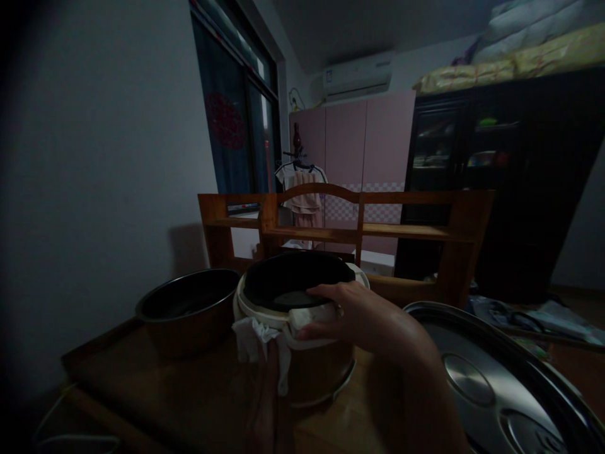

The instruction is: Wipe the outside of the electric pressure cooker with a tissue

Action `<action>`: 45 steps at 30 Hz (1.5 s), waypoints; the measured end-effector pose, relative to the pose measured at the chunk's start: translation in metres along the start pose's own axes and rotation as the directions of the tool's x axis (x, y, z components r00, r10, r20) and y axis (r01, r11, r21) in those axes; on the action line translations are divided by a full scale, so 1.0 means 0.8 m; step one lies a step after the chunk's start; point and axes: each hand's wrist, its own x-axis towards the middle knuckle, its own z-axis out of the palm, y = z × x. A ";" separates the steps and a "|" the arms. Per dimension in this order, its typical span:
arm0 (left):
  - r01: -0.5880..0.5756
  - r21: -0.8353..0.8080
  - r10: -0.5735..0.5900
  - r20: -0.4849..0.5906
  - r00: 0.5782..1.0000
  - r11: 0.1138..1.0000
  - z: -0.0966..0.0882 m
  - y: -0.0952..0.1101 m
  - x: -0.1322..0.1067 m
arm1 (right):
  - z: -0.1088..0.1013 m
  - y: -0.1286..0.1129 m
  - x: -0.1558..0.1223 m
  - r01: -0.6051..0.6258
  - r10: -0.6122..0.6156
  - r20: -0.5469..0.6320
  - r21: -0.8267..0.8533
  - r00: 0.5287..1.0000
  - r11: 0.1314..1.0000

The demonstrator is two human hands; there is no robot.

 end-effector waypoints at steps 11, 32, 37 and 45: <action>-0.031 -0.043 0.036 0.130 0.991 0.999 -0.026 0.039 0.002 | -0.002 -0.002 -0.001 -0.021 0.020 0.016 0.015 1.000 1.000; -0.121 -0.051 0.130 0.300 0.945 0.991 -0.015 0.063 0.004 | -0.001 -0.001 -0.001 -0.012 0.012 0.011 0.023 1.000 1.000; -0.134 -0.051 0.143 0.324 0.935 0.990 -0.013 0.061 0.004 | -0.001 -0.003 -0.001 -0.024 0.023 0.007 0.035 1.000 0.999; -0.121 -0.073 0.139 0.324 0.936 0.990 -0.008 0.059 -0.001 | 0.000 -0.003 0.001 -0.029 0.029 0.007 0.025 1.000 0.999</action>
